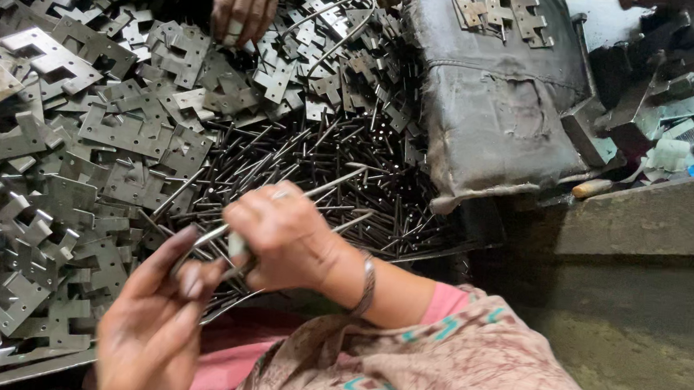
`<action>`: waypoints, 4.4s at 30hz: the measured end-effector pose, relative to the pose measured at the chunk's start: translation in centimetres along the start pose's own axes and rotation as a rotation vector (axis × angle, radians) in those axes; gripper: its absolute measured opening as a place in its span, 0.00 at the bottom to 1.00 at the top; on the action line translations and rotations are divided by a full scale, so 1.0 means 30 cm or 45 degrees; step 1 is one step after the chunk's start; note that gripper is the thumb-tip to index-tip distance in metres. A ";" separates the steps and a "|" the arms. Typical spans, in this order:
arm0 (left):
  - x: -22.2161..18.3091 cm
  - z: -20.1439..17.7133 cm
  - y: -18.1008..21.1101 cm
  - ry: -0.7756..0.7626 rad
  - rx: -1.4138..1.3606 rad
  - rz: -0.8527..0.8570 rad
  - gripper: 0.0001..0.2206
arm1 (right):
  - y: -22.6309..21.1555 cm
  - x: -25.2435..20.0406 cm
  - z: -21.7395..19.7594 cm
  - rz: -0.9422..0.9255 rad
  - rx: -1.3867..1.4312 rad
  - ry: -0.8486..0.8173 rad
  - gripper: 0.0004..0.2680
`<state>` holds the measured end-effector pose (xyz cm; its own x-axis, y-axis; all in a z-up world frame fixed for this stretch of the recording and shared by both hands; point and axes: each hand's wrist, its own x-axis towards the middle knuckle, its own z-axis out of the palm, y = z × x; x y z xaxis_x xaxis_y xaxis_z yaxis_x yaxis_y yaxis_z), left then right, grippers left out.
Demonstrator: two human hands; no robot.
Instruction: The person picks metal hinge pieces and pins from a large bin, aligns them by hand, and places them onto a press machine for assembly while working alongside other people.
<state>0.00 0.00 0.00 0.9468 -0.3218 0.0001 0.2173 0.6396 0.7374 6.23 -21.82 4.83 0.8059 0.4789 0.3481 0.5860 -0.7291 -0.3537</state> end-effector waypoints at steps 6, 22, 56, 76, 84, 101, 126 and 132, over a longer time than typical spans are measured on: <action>0.414 0.214 -0.375 -0.028 -0.377 -0.459 0.28 | 0.449 -0.315 0.081 0.362 -0.233 0.154 0.10; 0.380 0.161 -0.326 0.188 0.162 -0.227 0.29 | 0.510 -0.175 0.237 0.044 0.021 0.377 0.15; -0.329 -0.423 -0.178 0.643 -0.590 -0.273 0.34 | -0.086 0.011 0.278 -0.540 0.278 -0.207 0.17; -0.294 -0.152 0.004 0.244 -0.355 0.293 0.26 | -0.140 0.142 0.144 -0.595 0.233 -0.125 0.32; -0.211 -0.055 0.006 -0.109 0.256 0.459 0.22 | -0.157 -0.024 -0.086 -0.169 0.181 0.110 0.33; -0.007 0.371 -0.146 -1.263 1.798 0.921 0.19 | 0.009 -0.316 -0.155 1.221 2.386 0.001 0.19; 0.108 -0.200 -0.329 0.275 2.064 0.870 0.19 | 1.438 -0.123 0.055 1.811 -0.380 0.102 0.19; 0.109 -0.178 -0.313 0.301 2.059 0.812 0.19 | 1.414 -0.167 -0.011 1.847 -0.300 -0.018 0.17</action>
<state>2.33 -3.32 -10.53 0.8256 -0.1261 0.5500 -0.4632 -0.7082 0.5328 27.02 -55.29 -11.63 0.6652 -0.7224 -0.1889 -0.7451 -0.6256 -0.2312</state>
